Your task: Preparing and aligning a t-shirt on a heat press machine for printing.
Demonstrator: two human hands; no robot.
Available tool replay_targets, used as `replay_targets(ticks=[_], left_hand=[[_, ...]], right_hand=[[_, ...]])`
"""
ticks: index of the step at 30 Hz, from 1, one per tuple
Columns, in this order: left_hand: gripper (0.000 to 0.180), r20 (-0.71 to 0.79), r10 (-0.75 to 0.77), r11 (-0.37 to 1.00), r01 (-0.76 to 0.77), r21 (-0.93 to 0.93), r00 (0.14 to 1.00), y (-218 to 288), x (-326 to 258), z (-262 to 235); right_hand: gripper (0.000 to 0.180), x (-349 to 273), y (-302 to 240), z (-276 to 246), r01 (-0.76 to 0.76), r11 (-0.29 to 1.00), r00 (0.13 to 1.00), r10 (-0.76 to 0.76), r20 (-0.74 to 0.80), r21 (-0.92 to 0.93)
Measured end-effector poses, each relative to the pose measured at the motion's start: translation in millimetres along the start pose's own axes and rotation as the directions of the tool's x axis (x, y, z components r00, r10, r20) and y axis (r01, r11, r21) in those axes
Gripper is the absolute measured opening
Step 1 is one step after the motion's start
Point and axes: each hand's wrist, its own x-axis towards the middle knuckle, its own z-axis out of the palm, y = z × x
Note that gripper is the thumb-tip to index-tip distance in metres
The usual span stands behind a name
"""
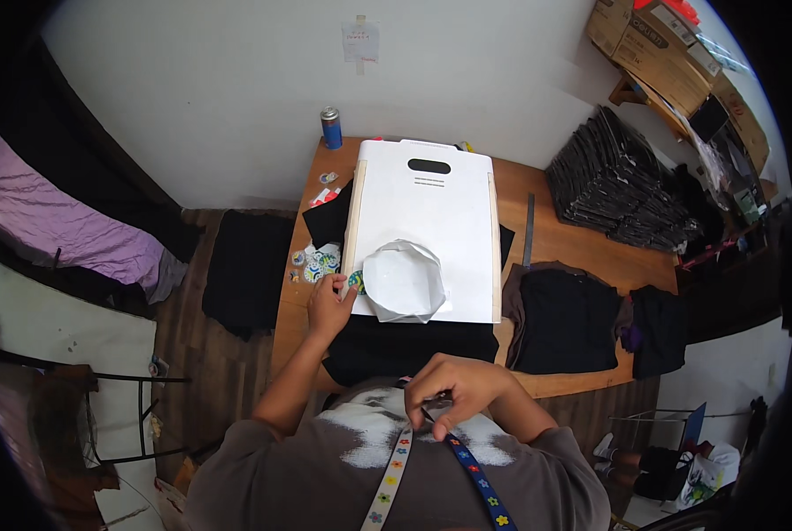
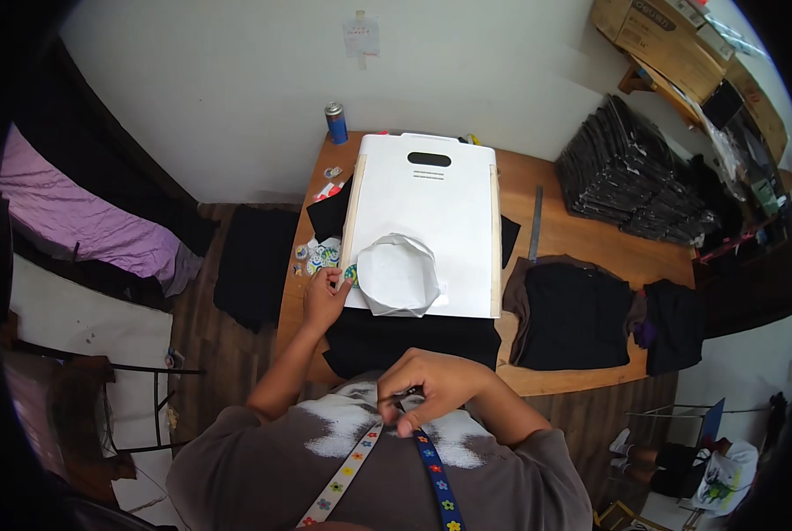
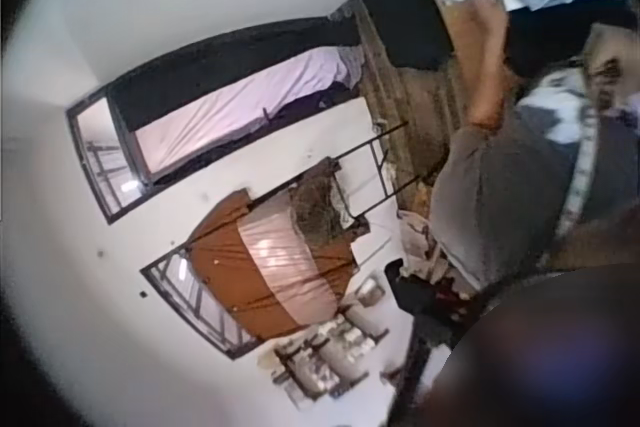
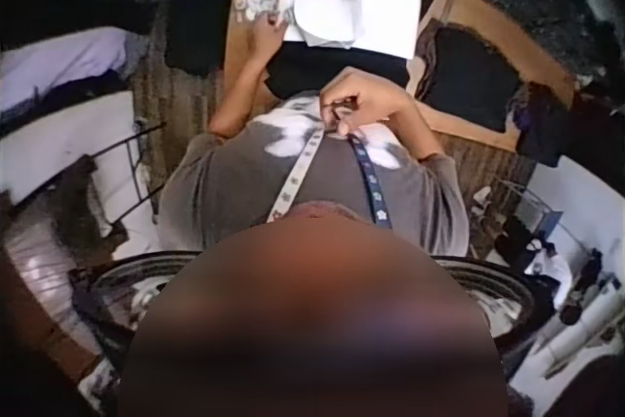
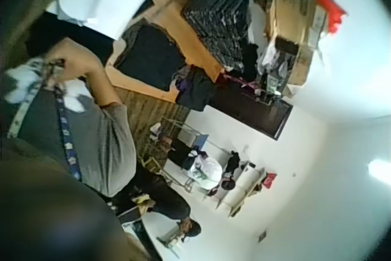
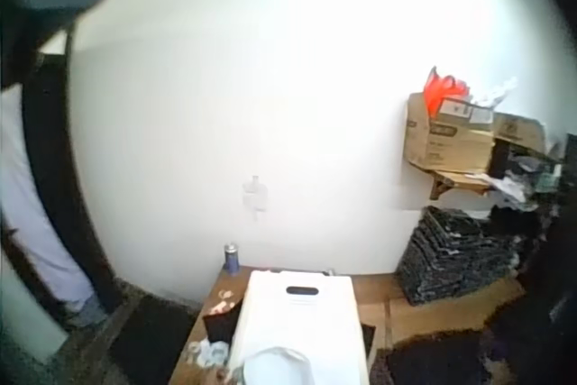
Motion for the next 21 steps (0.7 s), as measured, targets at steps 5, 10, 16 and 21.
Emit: replay_targets(ticks=[5, 10, 16, 21], left_hand=[[0.028, 0.165, 0.091, 0.970, -0.049, -0.240, 0.982, 60.8, -5.6, -45.0], [0.037, 0.477, 0.829, 0.514, -0.063, -0.856, 0.291, 165.9, -22.6, -126.8], [0.029, 0.157, 0.961, 0.203, 0.196, -0.959, -0.228, 246.2, -34.4, -158.5], [0.025, 0.167, 0.865, 0.211, 0.041, -0.977, -0.474, 260.5, -26.8, -224.9]], right_hand=[[0.051, -11.2, 15.9, 3.8, 0.021, 0.998, 0.999, -0.020, -0.027, 0.061], [0.055, -12.7, -3.1, 3.3, 0.161, 0.985, 0.987, -0.161, -0.005, 0.065], [0.044, -15.1, -64.7, -9.9, 0.347, 0.938, 0.861, -0.320, 0.395, 0.003], [0.027, -39.3, -144.7, -3.0, 0.601, 0.784, 0.737, -0.471, 0.486, -0.152]])
